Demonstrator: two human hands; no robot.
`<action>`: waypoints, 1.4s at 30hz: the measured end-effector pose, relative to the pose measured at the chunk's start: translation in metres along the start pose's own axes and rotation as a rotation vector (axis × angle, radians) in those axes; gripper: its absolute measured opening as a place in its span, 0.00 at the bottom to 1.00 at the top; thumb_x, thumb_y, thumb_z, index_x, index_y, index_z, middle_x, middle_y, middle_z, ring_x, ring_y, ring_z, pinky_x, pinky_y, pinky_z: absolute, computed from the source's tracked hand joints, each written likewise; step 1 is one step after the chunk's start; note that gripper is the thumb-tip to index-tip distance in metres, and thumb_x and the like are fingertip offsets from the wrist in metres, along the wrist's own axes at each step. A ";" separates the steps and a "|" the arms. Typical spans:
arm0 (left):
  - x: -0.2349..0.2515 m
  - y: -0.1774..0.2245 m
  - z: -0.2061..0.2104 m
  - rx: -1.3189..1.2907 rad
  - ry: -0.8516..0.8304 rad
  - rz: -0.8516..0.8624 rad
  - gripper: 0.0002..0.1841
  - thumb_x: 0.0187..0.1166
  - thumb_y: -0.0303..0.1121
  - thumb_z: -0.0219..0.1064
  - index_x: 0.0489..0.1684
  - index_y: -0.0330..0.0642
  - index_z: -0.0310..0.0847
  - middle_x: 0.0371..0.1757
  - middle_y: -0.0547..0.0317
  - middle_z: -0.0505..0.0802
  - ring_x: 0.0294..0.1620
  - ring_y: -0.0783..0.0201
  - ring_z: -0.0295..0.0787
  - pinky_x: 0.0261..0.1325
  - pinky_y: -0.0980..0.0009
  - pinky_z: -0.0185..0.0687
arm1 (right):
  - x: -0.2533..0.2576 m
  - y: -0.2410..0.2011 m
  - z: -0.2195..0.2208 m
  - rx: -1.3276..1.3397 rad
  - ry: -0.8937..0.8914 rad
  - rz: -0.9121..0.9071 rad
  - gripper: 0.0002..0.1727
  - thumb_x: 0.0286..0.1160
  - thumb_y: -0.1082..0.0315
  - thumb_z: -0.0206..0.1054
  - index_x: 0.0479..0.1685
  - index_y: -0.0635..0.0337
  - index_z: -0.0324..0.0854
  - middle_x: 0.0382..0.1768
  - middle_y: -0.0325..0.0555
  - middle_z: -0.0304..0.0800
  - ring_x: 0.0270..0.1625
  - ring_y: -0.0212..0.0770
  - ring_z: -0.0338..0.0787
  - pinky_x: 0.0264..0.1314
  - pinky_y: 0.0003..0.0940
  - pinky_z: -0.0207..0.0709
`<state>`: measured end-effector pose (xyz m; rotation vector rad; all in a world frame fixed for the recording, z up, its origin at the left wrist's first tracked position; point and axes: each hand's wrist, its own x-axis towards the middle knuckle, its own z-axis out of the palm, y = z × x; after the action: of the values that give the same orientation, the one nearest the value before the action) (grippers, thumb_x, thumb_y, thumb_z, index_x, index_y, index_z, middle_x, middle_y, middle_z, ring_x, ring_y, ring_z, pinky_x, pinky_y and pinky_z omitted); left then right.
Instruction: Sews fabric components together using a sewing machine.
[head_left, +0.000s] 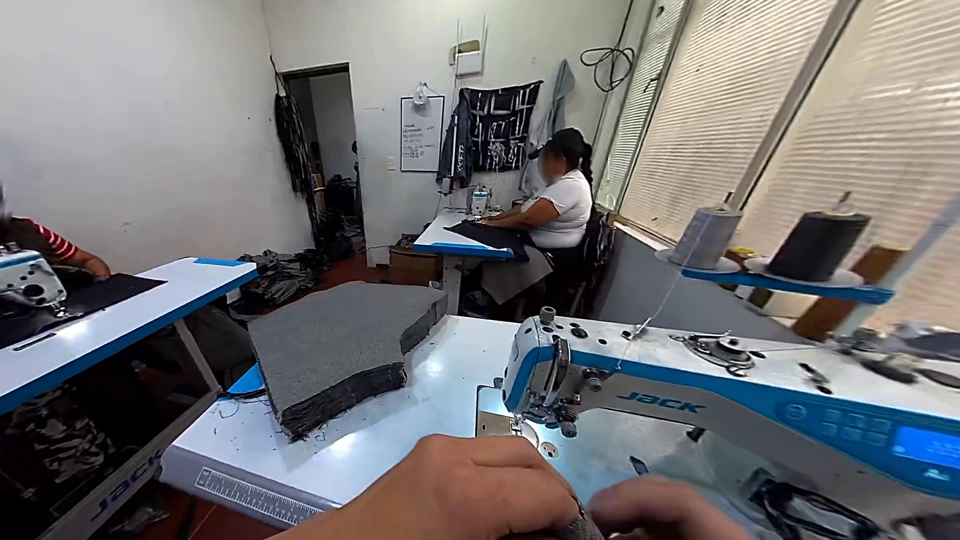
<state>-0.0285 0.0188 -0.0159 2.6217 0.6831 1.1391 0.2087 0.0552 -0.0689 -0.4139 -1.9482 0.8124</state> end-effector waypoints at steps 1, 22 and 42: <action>0.000 -0.001 -0.001 0.028 0.003 -0.002 0.13 0.85 0.32 0.65 0.34 0.28 0.85 0.41 0.42 0.93 0.45 0.65 0.89 0.49 0.80 0.80 | 0.002 0.002 0.008 0.026 -0.008 0.010 0.18 0.90 0.59 0.58 0.48 0.69 0.81 0.45 0.43 0.90 0.49 0.20 0.88 0.52 0.21 0.85; 0.049 -0.002 -0.073 0.234 0.028 -0.087 0.07 0.77 0.34 0.74 0.40 0.41 0.90 0.29 0.70 0.91 0.29 0.83 0.83 0.31 0.88 0.79 | 0.092 -0.008 0.013 -0.313 0.370 -0.352 0.11 0.84 0.54 0.65 0.47 0.47 0.90 0.36 0.23 0.91 0.35 0.18 0.88 0.37 0.12 0.84; 0.040 -0.016 -0.097 0.216 -0.101 -0.290 0.11 0.70 0.41 0.80 0.31 0.46 0.85 0.18 0.73 0.83 0.15 0.82 0.71 0.17 0.86 0.65 | 0.092 0.001 0.008 0.019 0.409 -0.156 0.04 0.74 0.59 0.74 0.36 0.46 0.91 0.28 0.30 0.92 0.28 0.24 0.89 0.31 0.16 0.84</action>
<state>-0.0814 0.0523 0.0699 2.6118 1.1776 0.8866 0.1563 0.1070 -0.0132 -0.3779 -1.5694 0.5916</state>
